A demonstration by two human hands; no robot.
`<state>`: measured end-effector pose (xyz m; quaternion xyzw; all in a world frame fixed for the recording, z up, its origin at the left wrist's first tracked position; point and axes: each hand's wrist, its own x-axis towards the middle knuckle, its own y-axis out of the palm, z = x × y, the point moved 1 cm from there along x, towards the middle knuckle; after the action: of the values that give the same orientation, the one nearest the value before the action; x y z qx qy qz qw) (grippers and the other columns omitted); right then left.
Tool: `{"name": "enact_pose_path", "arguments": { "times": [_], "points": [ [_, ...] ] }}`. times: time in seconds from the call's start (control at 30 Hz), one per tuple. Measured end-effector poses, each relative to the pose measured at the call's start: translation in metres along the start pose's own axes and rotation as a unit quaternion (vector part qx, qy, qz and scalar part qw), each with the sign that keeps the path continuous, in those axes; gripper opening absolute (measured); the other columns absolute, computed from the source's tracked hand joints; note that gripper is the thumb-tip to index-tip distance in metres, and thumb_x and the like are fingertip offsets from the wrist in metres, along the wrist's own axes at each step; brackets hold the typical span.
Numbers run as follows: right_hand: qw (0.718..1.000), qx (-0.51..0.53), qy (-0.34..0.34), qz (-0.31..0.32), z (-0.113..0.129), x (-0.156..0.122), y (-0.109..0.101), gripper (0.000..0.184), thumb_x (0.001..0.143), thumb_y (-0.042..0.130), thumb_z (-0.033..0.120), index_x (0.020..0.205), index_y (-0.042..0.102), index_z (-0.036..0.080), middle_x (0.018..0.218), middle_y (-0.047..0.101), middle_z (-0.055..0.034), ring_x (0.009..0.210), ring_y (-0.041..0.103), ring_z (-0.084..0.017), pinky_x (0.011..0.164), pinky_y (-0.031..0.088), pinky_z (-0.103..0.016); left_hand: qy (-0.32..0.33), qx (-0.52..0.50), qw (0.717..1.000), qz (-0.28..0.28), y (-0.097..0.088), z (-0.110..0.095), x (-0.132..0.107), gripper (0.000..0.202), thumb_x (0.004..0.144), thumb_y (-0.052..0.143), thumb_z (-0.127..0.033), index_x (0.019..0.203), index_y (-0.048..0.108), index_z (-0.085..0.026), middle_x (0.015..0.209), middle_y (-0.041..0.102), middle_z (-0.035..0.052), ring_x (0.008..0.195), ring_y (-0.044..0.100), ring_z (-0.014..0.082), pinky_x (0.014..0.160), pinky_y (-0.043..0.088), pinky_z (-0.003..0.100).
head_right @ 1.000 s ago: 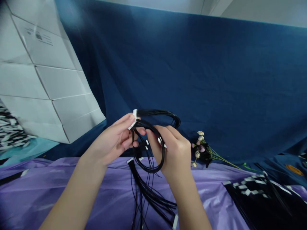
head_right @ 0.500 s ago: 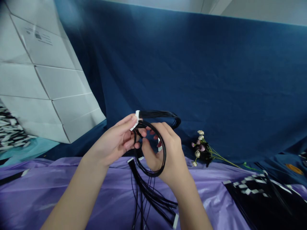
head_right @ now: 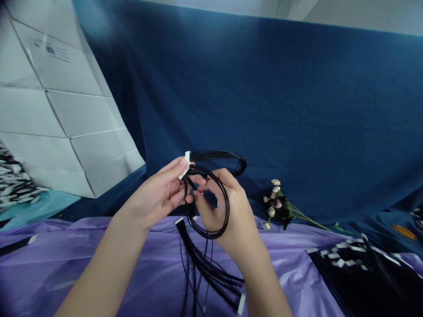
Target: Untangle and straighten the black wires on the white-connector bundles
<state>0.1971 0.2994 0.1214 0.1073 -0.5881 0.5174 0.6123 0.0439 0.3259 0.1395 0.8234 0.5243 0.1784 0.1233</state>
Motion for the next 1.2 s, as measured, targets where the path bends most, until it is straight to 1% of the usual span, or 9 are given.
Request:
{"name": "enact_pose_path", "arguments": {
  "times": [0.17,0.33,0.5,0.63,0.73,0.87,0.97,1.1,1.2],
  "points": [
    [1.0,-0.02,-0.011,-0.001,0.0,0.001,0.002,0.013,0.088,0.059,0.009,0.094,0.066,0.018,0.094,0.061,-0.0039,0.09,0.06,-0.018,0.087,0.051,-0.031,0.002,-0.015,1.0,0.007,-0.002,0.001,0.001,0.016,0.101,0.05,-0.033,0.094,0.048,-0.019,0.079,0.072,0.0034,0.039,0.041,0.0013,0.055,0.05,0.02],
    [1.0,-0.024,0.007,0.01,0.002,0.002,0.005,0.013,0.091,0.054,0.01,0.097,0.063,0.017,0.096,0.061,-0.0062,0.092,0.058,-0.02,0.087,0.05,-0.034,0.001,-0.018,1.0,0.004,-0.003,0.003,0.002,0.015,0.101,0.051,-0.033,0.097,0.05,-0.019,0.079,0.071,0.0032,0.042,0.043,0.0025,0.055,0.05,0.02],
    [0.999,-0.005,0.034,0.005,0.002,0.0,0.004,0.014,0.098,0.046,0.012,0.099,0.059,0.017,0.094,0.061,-0.0062,0.084,0.058,-0.016,0.079,0.049,-0.029,0.0,-0.007,1.0,0.0,-0.001,0.001,0.001,0.016,0.101,0.051,-0.034,0.094,0.049,-0.019,0.082,0.072,0.0033,0.04,0.042,0.0013,0.056,0.051,0.02],
    [0.987,0.082,0.131,0.051,-0.004,-0.004,-0.004,0.012,0.102,0.046,0.024,0.093,0.054,0.02,0.076,0.057,0.0006,0.062,0.052,-0.011,0.057,0.043,-0.022,0.005,0.013,1.0,-0.01,-0.002,-0.002,-0.001,0.017,0.101,0.05,-0.034,0.094,0.048,-0.019,0.084,0.074,0.0045,0.039,0.04,0.0009,0.057,0.051,0.02],
    [0.968,0.158,0.18,0.073,-0.009,-0.005,-0.014,0.015,0.101,0.052,0.036,0.102,0.055,0.022,0.075,0.057,0.0023,0.061,0.051,-0.011,0.052,0.04,-0.02,0.014,0.019,1.0,-0.01,-0.005,-0.004,-0.001,0.018,0.101,0.05,-0.036,0.095,0.048,-0.019,0.087,0.075,0.0066,0.039,0.041,0.0007,0.056,0.051,0.019],
    [0.976,0.113,0.169,0.081,-0.01,-0.004,-0.021,0.016,0.095,0.062,0.036,0.1,0.063,0.022,0.079,0.064,0.0013,0.068,0.058,-0.011,0.059,0.044,-0.021,0.015,0.018,1.0,-0.004,-0.007,-0.003,0.0,0.02,0.101,0.05,-0.038,0.094,0.047,-0.02,0.09,0.076,0.0091,0.04,0.041,0.0006,0.056,0.05,0.019],
    [0.978,0.098,0.153,0.106,-0.008,-0.004,-0.017,0.011,0.092,0.067,0.033,0.093,0.066,0.022,0.082,0.068,0.0019,0.07,0.061,-0.011,0.062,0.045,-0.021,0.017,0.02,1.0,-0.008,-0.005,-0.002,0.0,0.019,0.101,0.05,-0.036,0.092,0.046,-0.019,0.085,0.075,0.0065,0.039,0.041,0.0008,0.055,0.049,0.018],
    [0.98,0.076,0.138,0.121,-0.005,-0.004,-0.012,0.012,0.096,0.058,0.026,0.087,0.063,0.021,0.077,0.065,0.0028,0.064,0.055,-0.009,0.06,0.041,-0.021,0.016,0.022,1.0,-0.006,-0.003,-0.002,-0.001,0.019,0.101,0.05,-0.036,0.091,0.046,-0.02,0.084,0.074,0.0056,0.041,0.042,0.0021,0.055,0.049,0.019],
    [0.975,0.105,0.161,0.11,-0.004,-0.004,-0.016,0.014,0.101,0.051,0.029,0.09,0.057,0.02,0.074,0.06,0.003,0.062,0.051,-0.009,0.057,0.039,-0.021,0.015,0.028,0.999,0.0,-0.002,-0.002,-0.001,0.02,0.101,0.05,-0.036,0.091,0.046,-0.02,0.086,0.073,0.0048,0.042,0.042,0.0028,0.056,0.05,0.02]
  ]
}}
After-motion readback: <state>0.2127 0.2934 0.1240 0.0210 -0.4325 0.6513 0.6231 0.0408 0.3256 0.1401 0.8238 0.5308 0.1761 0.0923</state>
